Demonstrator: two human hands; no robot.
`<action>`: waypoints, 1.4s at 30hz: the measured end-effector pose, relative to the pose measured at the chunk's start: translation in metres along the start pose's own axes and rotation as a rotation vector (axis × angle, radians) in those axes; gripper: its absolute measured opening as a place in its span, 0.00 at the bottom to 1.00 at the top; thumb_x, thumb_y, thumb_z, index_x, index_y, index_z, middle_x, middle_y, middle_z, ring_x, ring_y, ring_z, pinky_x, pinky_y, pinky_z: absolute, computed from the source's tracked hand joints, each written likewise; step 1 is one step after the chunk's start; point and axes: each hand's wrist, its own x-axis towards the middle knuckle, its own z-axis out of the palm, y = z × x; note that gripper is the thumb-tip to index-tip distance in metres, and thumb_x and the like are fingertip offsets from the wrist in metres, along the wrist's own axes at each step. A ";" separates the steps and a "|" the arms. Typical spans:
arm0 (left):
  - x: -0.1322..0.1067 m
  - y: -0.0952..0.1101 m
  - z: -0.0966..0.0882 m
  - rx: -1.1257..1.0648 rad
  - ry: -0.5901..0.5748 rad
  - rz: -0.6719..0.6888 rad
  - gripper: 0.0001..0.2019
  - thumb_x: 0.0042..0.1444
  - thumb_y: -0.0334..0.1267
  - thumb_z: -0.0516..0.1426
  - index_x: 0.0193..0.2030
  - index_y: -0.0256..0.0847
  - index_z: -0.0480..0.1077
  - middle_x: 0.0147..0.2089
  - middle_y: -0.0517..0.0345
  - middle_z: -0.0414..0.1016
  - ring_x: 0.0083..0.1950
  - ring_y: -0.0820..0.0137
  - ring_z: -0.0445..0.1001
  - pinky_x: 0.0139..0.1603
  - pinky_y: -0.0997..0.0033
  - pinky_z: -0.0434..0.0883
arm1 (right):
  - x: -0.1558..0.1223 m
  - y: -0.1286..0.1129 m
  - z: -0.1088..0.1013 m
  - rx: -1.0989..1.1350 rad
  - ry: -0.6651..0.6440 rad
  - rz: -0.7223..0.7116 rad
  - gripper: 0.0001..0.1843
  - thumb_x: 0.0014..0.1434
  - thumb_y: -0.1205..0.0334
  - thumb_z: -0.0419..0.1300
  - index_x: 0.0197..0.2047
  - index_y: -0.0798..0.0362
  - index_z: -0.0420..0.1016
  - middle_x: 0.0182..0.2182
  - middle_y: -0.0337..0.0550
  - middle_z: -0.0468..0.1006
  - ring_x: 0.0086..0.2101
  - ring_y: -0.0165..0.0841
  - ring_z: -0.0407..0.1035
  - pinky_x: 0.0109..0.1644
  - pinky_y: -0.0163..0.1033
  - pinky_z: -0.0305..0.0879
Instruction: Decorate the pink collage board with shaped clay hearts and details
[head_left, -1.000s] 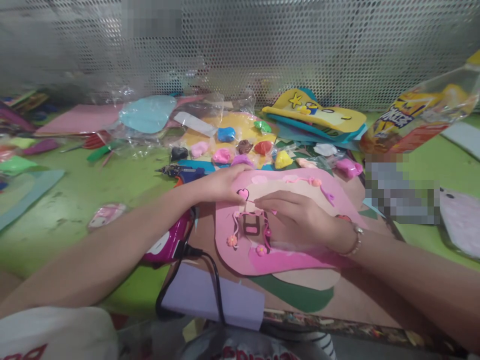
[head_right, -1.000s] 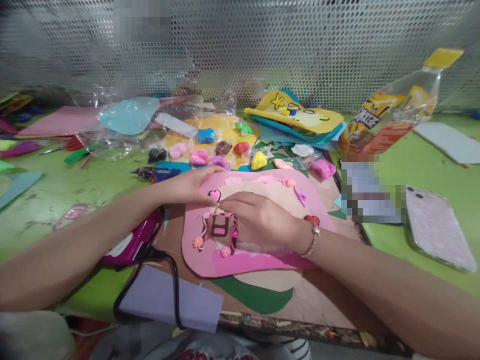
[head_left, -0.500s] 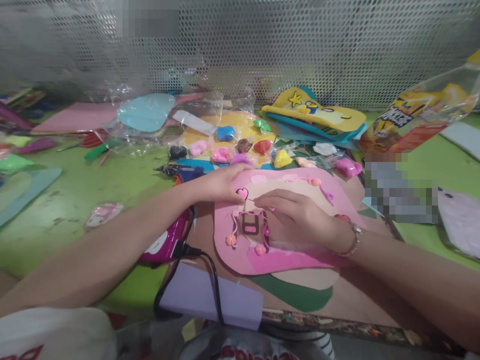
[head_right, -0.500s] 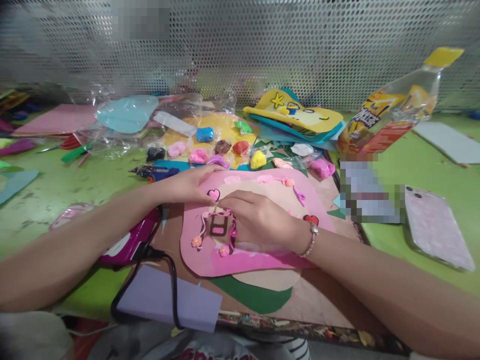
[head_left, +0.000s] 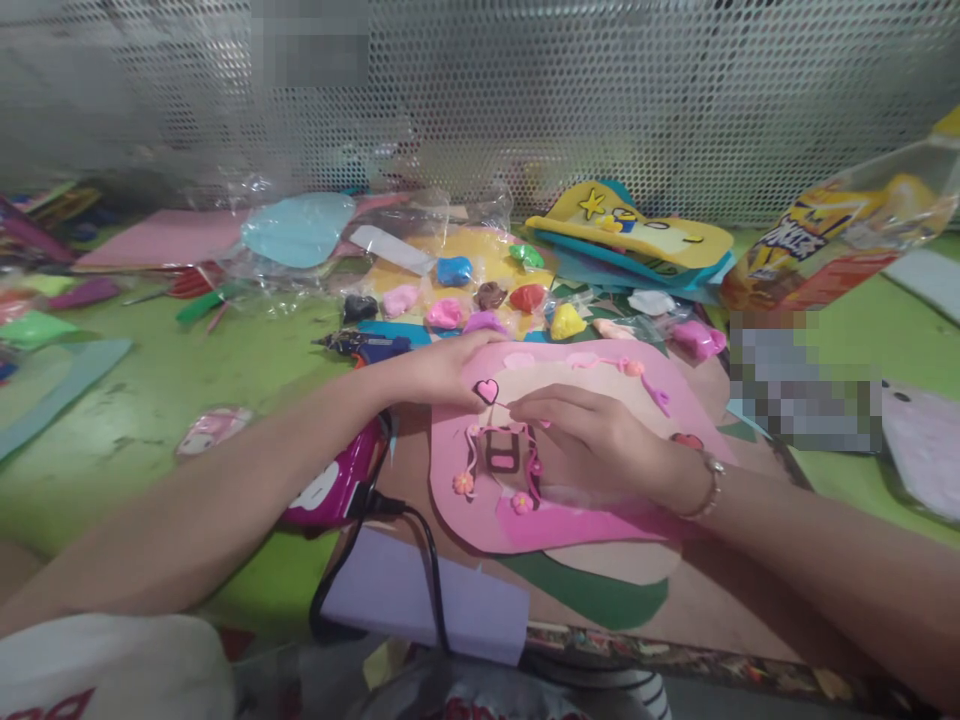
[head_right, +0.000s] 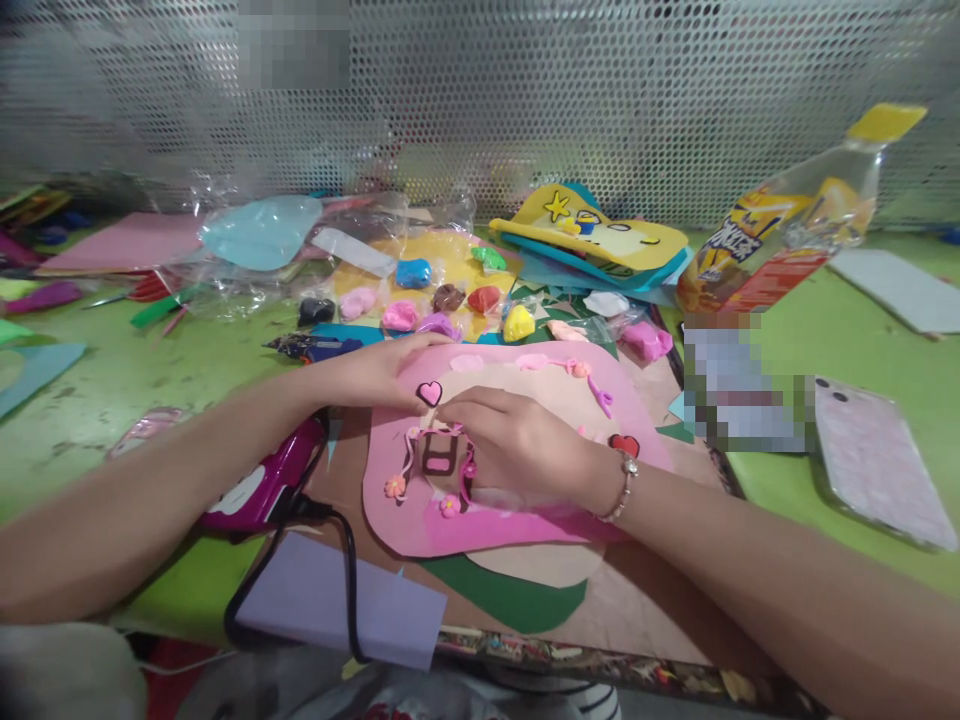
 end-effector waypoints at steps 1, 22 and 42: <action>0.000 -0.001 -0.001 -0.009 -0.006 0.005 0.44 0.41 0.41 0.65 0.66 0.44 0.54 0.68 0.50 0.57 0.66 0.54 0.58 0.64 0.61 0.58 | 0.000 0.000 0.000 -0.002 -0.002 0.001 0.22 0.52 0.63 0.63 0.50 0.56 0.67 0.44 0.52 0.76 0.45 0.36 0.72 0.48 0.40 0.72; 0.000 0.001 -0.002 -0.031 0.010 0.032 0.43 0.42 0.39 0.64 0.67 0.45 0.55 0.66 0.52 0.60 0.64 0.53 0.62 0.60 0.61 0.62 | 0.000 -0.001 0.002 0.010 -0.008 -0.020 0.27 0.52 0.62 0.65 0.54 0.57 0.64 0.47 0.53 0.76 0.47 0.36 0.71 0.51 0.39 0.71; 0.002 0.003 -0.001 -0.035 0.077 -0.116 0.37 0.44 0.44 0.64 0.62 0.40 0.60 0.63 0.48 0.64 0.61 0.55 0.65 0.60 0.58 0.62 | -0.002 -0.010 0.000 -0.096 0.043 -0.180 0.14 0.59 0.76 0.50 0.46 0.57 0.67 0.37 0.48 0.78 0.39 0.32 0.71 0.43 0.38 0.72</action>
